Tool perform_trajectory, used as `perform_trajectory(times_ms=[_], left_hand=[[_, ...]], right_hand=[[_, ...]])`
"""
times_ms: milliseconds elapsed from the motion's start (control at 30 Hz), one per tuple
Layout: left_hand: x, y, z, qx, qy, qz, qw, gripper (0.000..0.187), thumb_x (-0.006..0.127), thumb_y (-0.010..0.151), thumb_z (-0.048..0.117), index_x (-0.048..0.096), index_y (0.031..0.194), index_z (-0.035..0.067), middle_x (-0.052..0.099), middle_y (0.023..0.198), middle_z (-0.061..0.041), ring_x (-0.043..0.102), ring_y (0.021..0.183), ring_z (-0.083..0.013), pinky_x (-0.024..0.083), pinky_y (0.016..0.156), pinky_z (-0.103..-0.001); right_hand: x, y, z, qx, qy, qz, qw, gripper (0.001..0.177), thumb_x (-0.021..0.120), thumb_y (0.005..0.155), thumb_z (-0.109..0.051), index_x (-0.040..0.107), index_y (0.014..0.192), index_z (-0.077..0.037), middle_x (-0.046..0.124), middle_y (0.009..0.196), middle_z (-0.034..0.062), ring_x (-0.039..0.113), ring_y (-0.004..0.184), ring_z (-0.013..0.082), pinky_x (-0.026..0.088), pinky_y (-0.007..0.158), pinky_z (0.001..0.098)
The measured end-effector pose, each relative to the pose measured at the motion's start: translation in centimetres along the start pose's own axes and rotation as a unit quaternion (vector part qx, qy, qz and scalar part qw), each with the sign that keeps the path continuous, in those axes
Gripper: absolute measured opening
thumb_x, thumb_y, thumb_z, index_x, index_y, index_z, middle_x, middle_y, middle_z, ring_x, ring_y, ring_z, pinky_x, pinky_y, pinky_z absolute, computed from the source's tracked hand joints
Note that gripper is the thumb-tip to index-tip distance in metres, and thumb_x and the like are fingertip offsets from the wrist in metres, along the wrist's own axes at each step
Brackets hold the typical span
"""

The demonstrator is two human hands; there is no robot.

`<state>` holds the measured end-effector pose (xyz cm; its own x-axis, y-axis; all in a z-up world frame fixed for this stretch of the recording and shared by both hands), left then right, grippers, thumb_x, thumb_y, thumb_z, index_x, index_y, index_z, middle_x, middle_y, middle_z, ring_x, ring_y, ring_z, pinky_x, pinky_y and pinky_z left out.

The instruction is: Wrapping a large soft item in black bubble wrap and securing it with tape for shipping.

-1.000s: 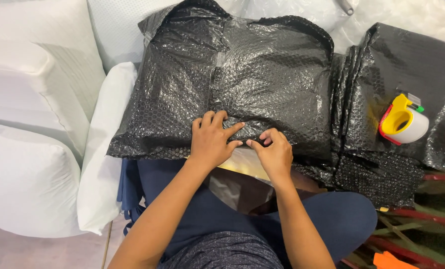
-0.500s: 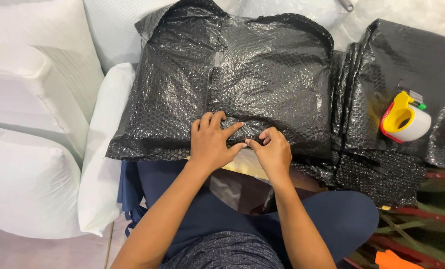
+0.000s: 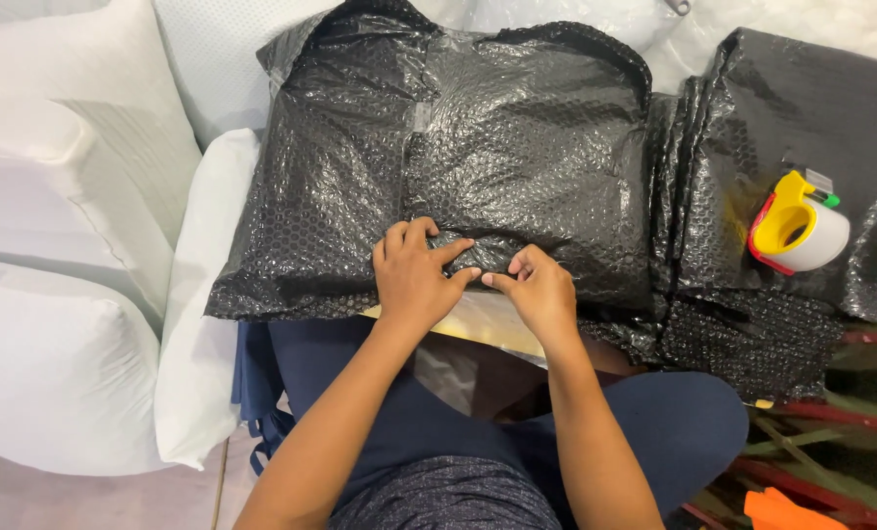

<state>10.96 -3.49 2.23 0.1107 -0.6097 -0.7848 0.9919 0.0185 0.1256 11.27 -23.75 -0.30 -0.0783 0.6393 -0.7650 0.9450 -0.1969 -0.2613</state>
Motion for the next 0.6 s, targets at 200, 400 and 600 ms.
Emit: perform_trajectory(times_ms=[200,400,600], left_hand=[[0.3,0.2,-0.3,-0.039,-0.025,-0.021,0.999,0.034,0.084,0.074,0.038,0.080,0.107,0.031,0.051,0.117,-0.003,0.039,0.127,-0.0355,0.023,0.109,-0.057],[0.0,0.4,0.0,-0.056,-0.043,-0.034,0.997,0.033,0.084,0.075,0.034,0.081,0.107,0.028,0.050,0.116,-0.004,0.037,0.128,-0.0359,0.020,0.110,-0.058],[-0.1,0.4,0.1,-0.059,-0.042,-0.047,0.996,0.035,0.084,0.075,0.034,0.080,0.109,0.029,0.049,0.117,-0.004,0.036,0.128,-0.0358,0.019,0.111,-0.058]], right_hand=[[0.1,0.8,0.4,-0.001,0.017,-0.034,0.999,0.031,0.091,0.070,-0.027,0.069,0.084,-0.011,0.064,0.066,0.0039,0.066,0.071,0.0247,0.049,0.068,0.0349],[-0.9,0.1,-0.7,0.000,0.032,-0.046,0.998,0.028,0.088,0.075,-0.027,0.071,0.088,-0.009,0.068,0.069,0.0060,0.066,0.071,0.0246,0.049,0.068,0.0348],[-1.1,-0.7,-1.5,0.007,-0.014,-0.009,1.000,0.030,0.088,0.076,-0.032,0.069,0.087,-0.011,0.069,0.074,0.0055,0.069,0.079,0.0285,0.051,0.071,0.0390]])
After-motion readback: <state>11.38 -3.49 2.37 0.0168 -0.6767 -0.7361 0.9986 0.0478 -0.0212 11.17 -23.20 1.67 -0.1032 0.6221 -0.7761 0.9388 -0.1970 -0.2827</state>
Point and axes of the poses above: each hand's wrist, its own y-axis towards the middle knuckle, its own x-axis out of the palm, z = x × y, the point moved 9 cm from there along y, towards the middle knuckle
